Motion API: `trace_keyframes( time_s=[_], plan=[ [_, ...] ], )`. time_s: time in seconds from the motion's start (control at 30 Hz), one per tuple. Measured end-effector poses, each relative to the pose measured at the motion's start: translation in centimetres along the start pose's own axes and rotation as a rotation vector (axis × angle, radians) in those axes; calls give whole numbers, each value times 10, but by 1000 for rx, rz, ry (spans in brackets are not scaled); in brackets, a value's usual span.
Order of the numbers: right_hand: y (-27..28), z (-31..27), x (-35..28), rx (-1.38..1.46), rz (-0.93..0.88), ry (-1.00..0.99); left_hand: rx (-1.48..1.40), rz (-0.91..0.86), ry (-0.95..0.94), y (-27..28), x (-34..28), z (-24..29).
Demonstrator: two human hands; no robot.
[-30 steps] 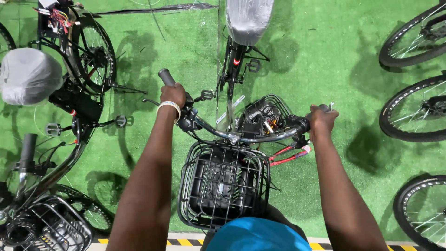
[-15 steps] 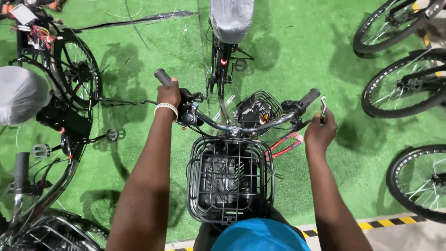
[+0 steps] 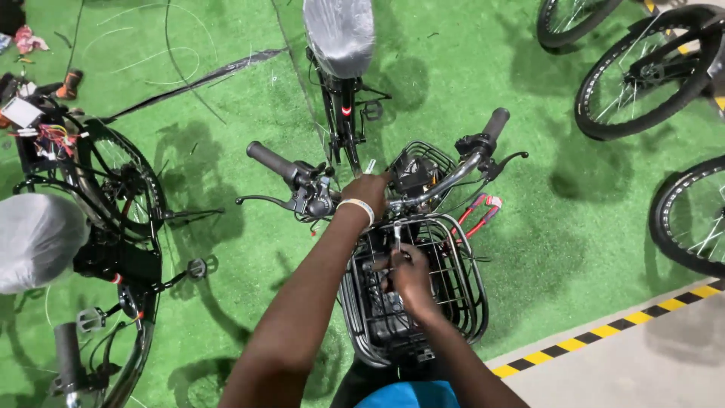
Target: The person uses a wrench to tighten bolts on the handlebars of a black bicycle. They then move the bicycle across the green floor to a different location and place a power drill into the front basket.
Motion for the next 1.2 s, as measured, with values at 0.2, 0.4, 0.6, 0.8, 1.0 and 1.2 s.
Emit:
trace_keyframes(
  time_s=[0.2, 0.4, 0.6, 0.8, 1.0, 1.2],
  plan=[
    [-40, -15, -7, -252, 162, 43, -47, -153, 31, 13, -2, -1],
    [-33, 45, 54, 286, -18, -41, 32, -204, -15, 24, -19, 4],
    [-45, 13, 34, 564, -50, -139, 125, -282, -60, 37, -42, 17],
    [-11, 32, 46, 147, 69, -104, 119, -285, -95, 44, -48, 19],
    [48, 25, 64, -90, -10, -32, 93, -287, -100, 48, -49, 19],
    [71, -38, 47, -299, -85, 19, 92, -233, -90, 33, -35, 10]
  ],
)
Point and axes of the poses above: each hand's wrist, its own x-axis towards the middle knuckle, its own y-axis out of the back of the hand, z = x × y, the point moved 1 cm from there along x, towards the middle knuckle, and after that the axes turned 10 degrees about -z, right-handed, at the moved point
